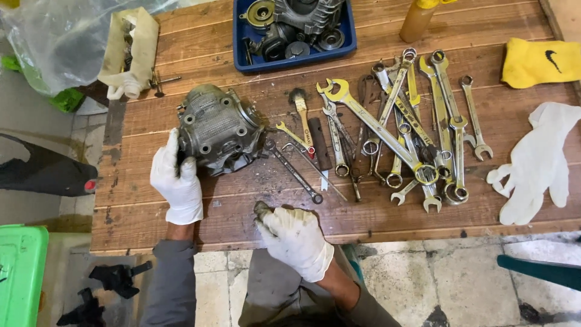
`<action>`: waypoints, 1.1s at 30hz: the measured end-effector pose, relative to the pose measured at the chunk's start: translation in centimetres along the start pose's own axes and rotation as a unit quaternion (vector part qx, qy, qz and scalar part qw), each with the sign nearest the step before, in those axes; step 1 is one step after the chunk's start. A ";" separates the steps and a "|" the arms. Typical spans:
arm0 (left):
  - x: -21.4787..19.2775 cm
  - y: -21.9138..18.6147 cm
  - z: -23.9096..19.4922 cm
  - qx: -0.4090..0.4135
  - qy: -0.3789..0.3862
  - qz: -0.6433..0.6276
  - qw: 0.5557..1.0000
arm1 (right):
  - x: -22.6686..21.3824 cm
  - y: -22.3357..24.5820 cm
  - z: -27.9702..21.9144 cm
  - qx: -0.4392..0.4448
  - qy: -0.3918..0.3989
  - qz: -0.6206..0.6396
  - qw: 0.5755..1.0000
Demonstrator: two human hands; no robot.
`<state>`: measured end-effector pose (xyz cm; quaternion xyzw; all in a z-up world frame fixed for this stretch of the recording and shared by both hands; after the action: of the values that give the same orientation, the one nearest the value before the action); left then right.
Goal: Using wrenches to remove bolts and disassemble a motorcycle engine component on a workbench.
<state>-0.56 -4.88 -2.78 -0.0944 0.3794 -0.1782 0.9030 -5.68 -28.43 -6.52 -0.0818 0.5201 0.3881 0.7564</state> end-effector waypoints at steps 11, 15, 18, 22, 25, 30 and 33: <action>0.0 -0.9 0.9 -0.010 -0.004 0.007 1.000 | 0.6 0.1 0.7 -0.015 0.054 -0.006 0.998; -0.2 -1.1 1.1 -0.015 -0.010 0.010 1.000 | 1.0 -0.3 1.0 -0.018 0.066 0.070 0.995; -0.4 -1.0 1.0 -0.013 -0.011 0.009 1.000 | 0.8 -0.1 1.5 -0.027 0.077 0.093 0.992; 0.1 -0.1 0.4 -0.010 0.004 0.006 1.000 | 1.5 -0.1 1.7 -0.023 0.105 0.091 0.990; -0.2 -0.5 0.8 -0.003 -0.001 0.008 1.000 | 1.0 0.0 2.1 -0.036 0.092 0.116 0.988; -0.2 -0.4 1.1 -0.013 0.006 0.005 1.000 | 1.7 0.2 2.0 -0.036 0.111 0.077 0.990; -0.4 -0.5 1.2 -0.010 0.006 -0.001 1.000 | 1.8 0.4 1.9 -0.037 0.117 0.066 0.990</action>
<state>-0.06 -5.14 -1.53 -0.1026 0.3862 -0.1761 0.8996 -4.28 -26.22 -7.05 -0.1202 0.5944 0.4443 0.6595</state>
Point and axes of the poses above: each hand's wrist, its own z-axis towards the middle knuckle, its own x-axis out of the palm, y = z × x, the point moved 10 cm from there along z, towards the middle knuckle, and after that the axes turned 13 degrees about y, right-handed, at the moved point
